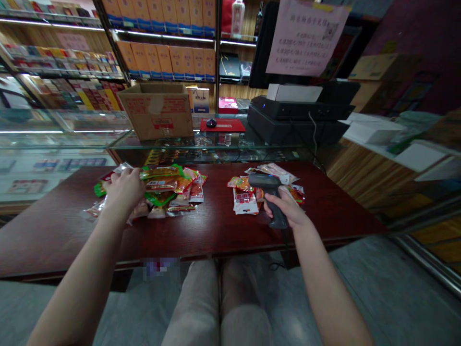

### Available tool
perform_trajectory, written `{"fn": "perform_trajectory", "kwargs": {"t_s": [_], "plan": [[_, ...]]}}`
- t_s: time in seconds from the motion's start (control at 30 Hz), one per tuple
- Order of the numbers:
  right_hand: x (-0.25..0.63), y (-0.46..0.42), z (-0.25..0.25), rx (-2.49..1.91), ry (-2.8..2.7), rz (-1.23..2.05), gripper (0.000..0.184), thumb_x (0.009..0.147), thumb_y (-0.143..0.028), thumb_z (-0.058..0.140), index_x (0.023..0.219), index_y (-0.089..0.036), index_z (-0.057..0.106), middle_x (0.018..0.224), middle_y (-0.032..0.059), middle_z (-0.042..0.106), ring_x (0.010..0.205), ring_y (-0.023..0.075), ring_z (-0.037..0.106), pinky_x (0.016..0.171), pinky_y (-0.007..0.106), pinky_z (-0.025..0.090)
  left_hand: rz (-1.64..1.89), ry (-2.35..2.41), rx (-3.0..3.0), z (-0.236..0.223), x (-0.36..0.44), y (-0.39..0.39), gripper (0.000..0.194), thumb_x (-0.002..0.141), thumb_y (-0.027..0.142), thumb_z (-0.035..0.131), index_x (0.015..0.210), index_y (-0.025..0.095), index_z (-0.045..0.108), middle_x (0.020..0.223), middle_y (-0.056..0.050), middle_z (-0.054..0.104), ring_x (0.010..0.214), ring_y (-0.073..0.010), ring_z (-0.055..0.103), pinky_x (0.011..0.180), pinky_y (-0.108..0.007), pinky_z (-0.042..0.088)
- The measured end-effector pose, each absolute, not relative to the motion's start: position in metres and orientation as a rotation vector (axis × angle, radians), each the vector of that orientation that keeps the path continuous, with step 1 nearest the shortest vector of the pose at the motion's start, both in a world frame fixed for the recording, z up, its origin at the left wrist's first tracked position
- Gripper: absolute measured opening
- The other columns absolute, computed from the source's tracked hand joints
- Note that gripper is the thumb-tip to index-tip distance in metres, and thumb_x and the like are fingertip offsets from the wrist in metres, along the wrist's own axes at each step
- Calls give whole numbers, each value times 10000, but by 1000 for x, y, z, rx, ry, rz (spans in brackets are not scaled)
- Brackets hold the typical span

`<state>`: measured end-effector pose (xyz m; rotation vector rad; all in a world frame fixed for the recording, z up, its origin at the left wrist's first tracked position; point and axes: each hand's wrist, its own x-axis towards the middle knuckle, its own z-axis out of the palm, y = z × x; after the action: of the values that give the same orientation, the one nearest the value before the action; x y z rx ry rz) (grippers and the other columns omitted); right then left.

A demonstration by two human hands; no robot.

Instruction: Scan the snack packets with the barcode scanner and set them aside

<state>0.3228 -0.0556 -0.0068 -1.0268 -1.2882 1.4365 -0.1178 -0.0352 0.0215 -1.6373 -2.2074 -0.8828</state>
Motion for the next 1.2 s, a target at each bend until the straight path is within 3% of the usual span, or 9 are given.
{"fn": "perform_trajectory", "kwargs": {"t_s": [0.07, 0.27, 0.47, 0.57, 0.67, 0.8, 0.9, 1.03, 1.2], "plan": [[325, -57, -5, -1033, -1278, 1413, 415, 730, -464, 793, 926, -210, 528, 628, -43, 595, 441, 90, 494, 392, 222, 399, -706, -2046, -1668, 24, -91, -36, 178, 814, 203, 533, 945, 176, 650, 1040, -190, 665, 1056, -454, 592, 908, -733, 409], [337, -56, -3, -1155, -1205, 1405, 446, 718, -501, 784, 958, -222, 533, 512, -65, 554, 397, 107, 480, 388, 227, 382, -780, -1677, -2644, -6, 26, 16, 239, 862, 346, 574, 1029, 199, 661, 1007, -124, 720, 934, -278, 689, 874, -402, 532], [351, -48, -11, -1218, -1127, 1412, 455, 680, -523, 799, 935, -203, 599, 495, -44, 552, 413, 109, 472, 399, 230, 389, -626, -1590, -2976, -39, 101, 78, 596, 784, 312, 688, 1354, 187, 568, 1405, -152, 613, 1253, -276, 607, 1031, -372, 467], [355, -46, -14, -1213, -1108, 1360, 438, 661, -499, 818, 898, -208, 594, 516, -41, 563, 430, 108, 474, 401, 229, 385, -550, -1564, -3054, -49, 110, 86, 553, 808, 301, 668, 1346, 203, 591, 1397, -127, 631, 1258, -254, 612, 1041, -346, 460], [359, -45, -16, -1207, -1106, 1350, 417, 676, -483, 816, 888, -210, 584, 537, -41, 564, 436, 105, 475, 401, 227, 377, -611, -1622, -2994, -56, 108, 84, 371, 905, 330, 577, 1254, 221, 643, 1340, -121, 670, 1233, -260, 632, 1029, -363, 462], [360, -45, -18, -1190, -1118, 1365, 413, 696, -473, 807, 927, -220, 578, 540, -50, 560, 435, 106, 481, 401, 228, 385, -920, -1891, -2693, -58, 96, 79, 282, 1003, 366, 410, 1010, 220, 651, 972, -129, 750, 984, -290, 717, 891, -410, 498], [354, -45, -18, -1182, -1129, 1394, 445, 701, -492, 794, 971, -222, 565, 520, -64, 549, 418, 106, 482, 392, 222, 394, -1327, -1983, -2502, -55, 82, 80, 276, 998, 312, 395, 826, 220, 592, 783, -85, 698, 826, -250, 698, 797, -366, 504], [336, -40, -12, -1164, -1125, 1413, 497, 660, -497, 816, 961, -215, 538, 527, -62, 575, 406, 100, 490, 376, 209, 387, -1735, -1920, -2430, -54, 61, 76, 242, 993, 318, 388, 906, 205, 583, 877, -60, 703, 820, -189, 667, 751, -311, 525], [303, -26, -3, -1104, -1134, 1482, 413, 682, -458, 792, 922, -190, 589, 516, -43, 573, 424, 99, 495, 387, 210, 391, -2474, -1760, -2383, -61, 43, 64, 262, 928, 328, 522, 1149, 191, 546, 1105, -85, 703, 980, -196, 677, 892, -356, 546]]}}
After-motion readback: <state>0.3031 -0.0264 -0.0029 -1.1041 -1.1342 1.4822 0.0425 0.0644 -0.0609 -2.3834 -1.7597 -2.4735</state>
